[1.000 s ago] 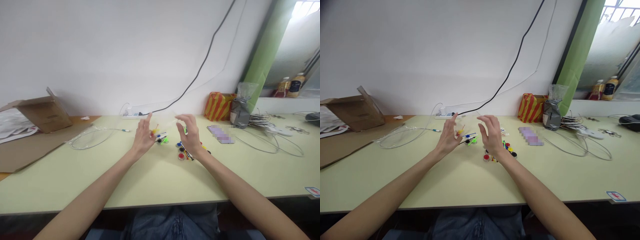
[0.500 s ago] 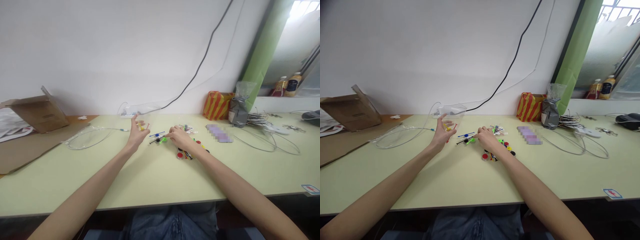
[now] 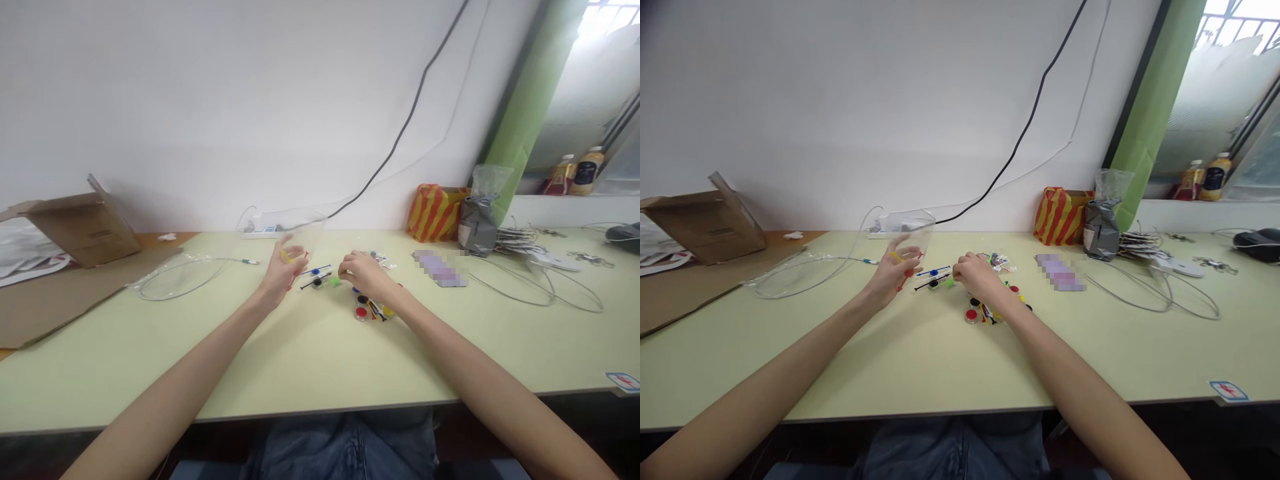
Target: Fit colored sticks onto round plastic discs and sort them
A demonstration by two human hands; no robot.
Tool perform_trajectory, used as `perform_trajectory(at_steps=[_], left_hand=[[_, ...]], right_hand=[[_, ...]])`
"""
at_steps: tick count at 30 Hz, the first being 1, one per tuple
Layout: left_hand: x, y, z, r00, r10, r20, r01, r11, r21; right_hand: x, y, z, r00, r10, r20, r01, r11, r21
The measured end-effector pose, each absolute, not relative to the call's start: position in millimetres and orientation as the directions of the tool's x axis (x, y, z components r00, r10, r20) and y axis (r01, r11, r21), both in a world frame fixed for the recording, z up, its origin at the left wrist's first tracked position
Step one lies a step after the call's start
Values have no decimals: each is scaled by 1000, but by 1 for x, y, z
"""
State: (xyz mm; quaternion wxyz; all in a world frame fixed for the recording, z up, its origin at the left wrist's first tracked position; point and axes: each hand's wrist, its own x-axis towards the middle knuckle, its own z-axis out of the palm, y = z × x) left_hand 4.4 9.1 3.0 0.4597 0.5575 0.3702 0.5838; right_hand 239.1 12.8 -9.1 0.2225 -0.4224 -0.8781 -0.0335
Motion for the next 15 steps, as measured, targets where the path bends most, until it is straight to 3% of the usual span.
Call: perform_trajectory(at_steps=[3, 7, 11, 15], left_hand=[[4, 4, 9, 147, 975, 167, -269, -124, 955], [7, -7, 15, 354, 931, 95, -266, 2, 964], [9, -12, 13, 547, 827, 127, -128, -68, 989], [11, -15, 8, 594, 791, 146, 105, -256, 961]], right_hand=[[246, 9, 1, -415, 680, 605, 748, 633, -199], [256, -3, 15, -109, 514, 851, 686, 659, -310], [257, -20, 28, 127, 343, 930, 623, 703, -345], [251, -34, 38, 150, 236, 960, 581, 765, -279]])
